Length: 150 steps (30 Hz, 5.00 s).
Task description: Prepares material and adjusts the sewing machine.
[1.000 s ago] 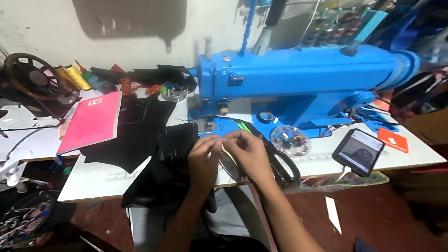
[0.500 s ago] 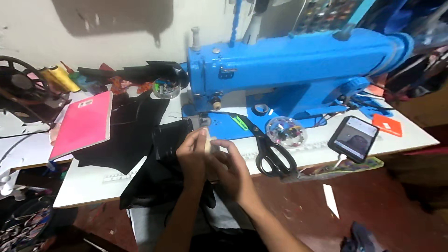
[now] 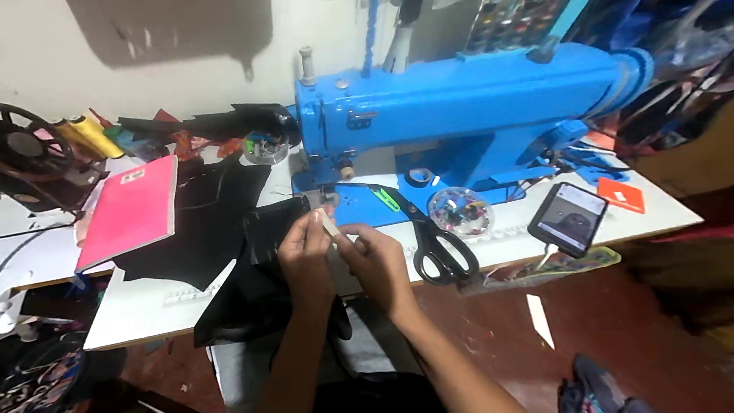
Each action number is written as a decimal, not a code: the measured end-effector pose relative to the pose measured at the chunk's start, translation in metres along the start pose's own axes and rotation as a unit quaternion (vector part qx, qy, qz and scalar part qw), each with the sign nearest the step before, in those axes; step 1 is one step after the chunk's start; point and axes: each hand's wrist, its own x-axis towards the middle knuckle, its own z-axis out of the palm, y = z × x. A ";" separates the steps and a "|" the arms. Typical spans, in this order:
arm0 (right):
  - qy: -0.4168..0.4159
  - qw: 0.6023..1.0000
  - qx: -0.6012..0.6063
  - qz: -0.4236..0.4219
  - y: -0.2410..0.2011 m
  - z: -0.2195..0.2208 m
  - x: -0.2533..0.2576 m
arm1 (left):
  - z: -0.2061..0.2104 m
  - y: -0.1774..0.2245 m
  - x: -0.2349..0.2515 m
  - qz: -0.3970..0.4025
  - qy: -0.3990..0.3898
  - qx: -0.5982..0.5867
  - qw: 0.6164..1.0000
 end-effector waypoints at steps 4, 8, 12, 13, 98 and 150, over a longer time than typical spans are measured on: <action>-0.010 1.000 -0.014 0.001 0.004 0.000 0.005 | 0.002 0.002 -0.001 -0.027 0.006 -0.018 0.999; -0.036 0.998 -0.042 0.027 0.001 -0.003 0.013 | 0.002 0.004 -0.003 -0.035 0.010 -0.020 0.999; -0.042 0.998 -0.046 0.016 0.005 -0.002 0.021 | 0.002 0.003 -0.001 -0.036 0.002 -0.014 0.999; -0.040 0.998 -0.045 0.008 0.006 -0.002 0.021 | 0.001 0.003 -0.001 -0.039 -0.002 -0.011 0.999; -0.032 0.866 -0.498 -0.022 0.069 -0.075 0.167 | -0.055 0.001 0.002 0.037 -0.020 0.239 0.970; -0.189 0.880 -0.403 0.164 0.038 0.028 0.210 | -0.061 0.015 0.012 -0.150 0.027 0.119 0.981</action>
